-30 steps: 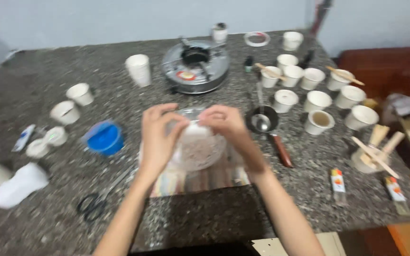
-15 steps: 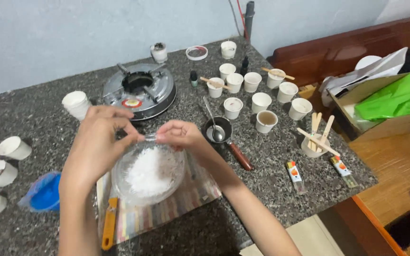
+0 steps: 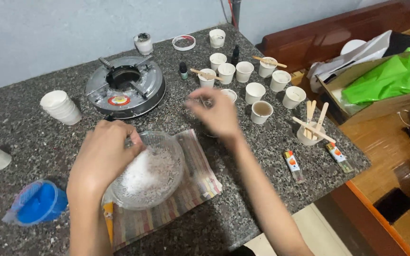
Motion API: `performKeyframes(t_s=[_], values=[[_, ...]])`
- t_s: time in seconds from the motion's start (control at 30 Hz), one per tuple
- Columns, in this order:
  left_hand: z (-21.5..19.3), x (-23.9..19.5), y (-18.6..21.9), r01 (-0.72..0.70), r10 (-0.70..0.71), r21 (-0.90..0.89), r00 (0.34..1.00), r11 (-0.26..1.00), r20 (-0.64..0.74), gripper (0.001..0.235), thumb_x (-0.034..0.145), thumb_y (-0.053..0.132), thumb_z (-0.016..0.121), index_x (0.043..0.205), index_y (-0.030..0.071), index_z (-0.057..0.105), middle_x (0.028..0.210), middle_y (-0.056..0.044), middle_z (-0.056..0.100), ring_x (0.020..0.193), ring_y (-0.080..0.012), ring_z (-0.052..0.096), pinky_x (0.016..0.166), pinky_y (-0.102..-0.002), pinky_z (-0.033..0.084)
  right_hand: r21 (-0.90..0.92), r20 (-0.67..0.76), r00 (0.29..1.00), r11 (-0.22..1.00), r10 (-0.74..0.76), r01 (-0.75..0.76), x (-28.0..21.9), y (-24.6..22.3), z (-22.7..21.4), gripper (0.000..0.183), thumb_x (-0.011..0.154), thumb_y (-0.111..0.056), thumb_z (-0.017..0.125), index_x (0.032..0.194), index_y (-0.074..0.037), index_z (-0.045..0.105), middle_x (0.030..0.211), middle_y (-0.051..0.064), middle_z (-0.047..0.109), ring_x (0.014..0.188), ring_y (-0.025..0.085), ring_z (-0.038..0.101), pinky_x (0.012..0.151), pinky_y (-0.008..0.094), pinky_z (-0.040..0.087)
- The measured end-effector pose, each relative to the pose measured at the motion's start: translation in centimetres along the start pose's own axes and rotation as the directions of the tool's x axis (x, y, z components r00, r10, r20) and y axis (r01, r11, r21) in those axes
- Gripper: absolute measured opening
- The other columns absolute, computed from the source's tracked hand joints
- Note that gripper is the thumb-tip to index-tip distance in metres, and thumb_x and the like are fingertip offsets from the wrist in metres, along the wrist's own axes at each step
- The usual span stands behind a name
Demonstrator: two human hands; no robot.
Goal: Scooping white powder from a bowl into a small melting pot using a spoon after breaking it up with a spatula
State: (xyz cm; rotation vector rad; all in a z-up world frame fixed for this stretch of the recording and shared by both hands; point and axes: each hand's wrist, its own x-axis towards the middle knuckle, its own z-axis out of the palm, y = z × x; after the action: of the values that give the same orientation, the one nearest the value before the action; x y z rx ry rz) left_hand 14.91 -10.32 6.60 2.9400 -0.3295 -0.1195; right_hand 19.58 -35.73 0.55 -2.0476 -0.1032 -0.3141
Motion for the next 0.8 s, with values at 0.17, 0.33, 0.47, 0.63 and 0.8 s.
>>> performKeyframes(t_s=[0.17,0.33,0.47,0.63,0.8], values=[[-1.0,0.1,0.6,-0.018,0.021,-0.062,0.999,0.998,0.043,0.017,0.086,0.029,0.069,0.088,0.017,0.080,0.104,-0.006,0.077,0.118,-0.0346,0.063,0.099,-0.055,0.051,-0.139,-0.237,0.971,0.990,-0.010,-0.024,5.6,10.1,-7.6,0.036,0.075,-0.029,0.085,0.109,-0.023,0.077,0.100,0.001,0.077,0.097,0.024,0.073,0.086,0.037,0.055],[-1.5,-0.1,0.4,0.011,-0.003,-0.114,0.998,0.993,0.070,0.016,0.085,0.026,0.071,0.091,0.015,0.080,0.104,-0.007,0.077,0.119,-0.0340,0.063,0.099,-0.054,0.051,-0.383,-0.176,0.981,0.912,0.081,-0.144,7.4,14.4,-12.1,0.053,0.073,-0.025,0.089,0.121,-0.009,0.071,0.105,0.013,0.076,0.104,0.038,0.070,0.089,0.048,0.051],[-2.0,-0.6,0.2,0.007,0.000,-0.124,0.998,0.992,0.059,0.013,0.084,0.024,0.072,0.090,0.014,0.078,0.101,-0.010,0.076,0.116,-0.0364,0.063,0.101,-0.055,0.050,-0.530,-0.074,0.952,0.796,0.299,-0.291,7.0,14.3,-11.0,0.092,0.068,-0.036,0.091,0.142,-0.005,0.046,0.127,0.022,0.068,0.126,0.048,0.057,0.110,0.059,0.041],[-1.7,-0.4,-0.2,-0.008,0.013,-0.136,0.999,0.991,0.037,0.011,0.084,0.023,0.074,0.089,0.013,0.077,0.099,-0.009,0.076,0.113,-0.0357,0.064,0.098,-0.054,0.051,-0.609,-0.138,0.956,0.739,0.259,-0.288,8.1,16.0,-9.4,0.099,0.066,-0.039,0.093,0.143,-0.006,0.041,0.128,0.026,0.066,0.124,0.050,0.057,0.103,0.064,0.041],[-1.5,-0.1,-0.7,-0.036,0.036,-0.136,0.999,0.990,0.001,0.009,0.084,0.023,0.074,0.088,0.015,0.077,0.095,-0.009,0.076,0.111,-0.0352,0.065,0.097,-0.051,0.051,-0.482,-0.207,0.958,0.873,-0.197,0.075,5.8,11.3,-9.5,0.090,0.068,-0.005,0.091,0.143,-0.003,0.041,0.116,0.024,0.069,0.116,0.048,0.058,0.099,0.061,0.044]])
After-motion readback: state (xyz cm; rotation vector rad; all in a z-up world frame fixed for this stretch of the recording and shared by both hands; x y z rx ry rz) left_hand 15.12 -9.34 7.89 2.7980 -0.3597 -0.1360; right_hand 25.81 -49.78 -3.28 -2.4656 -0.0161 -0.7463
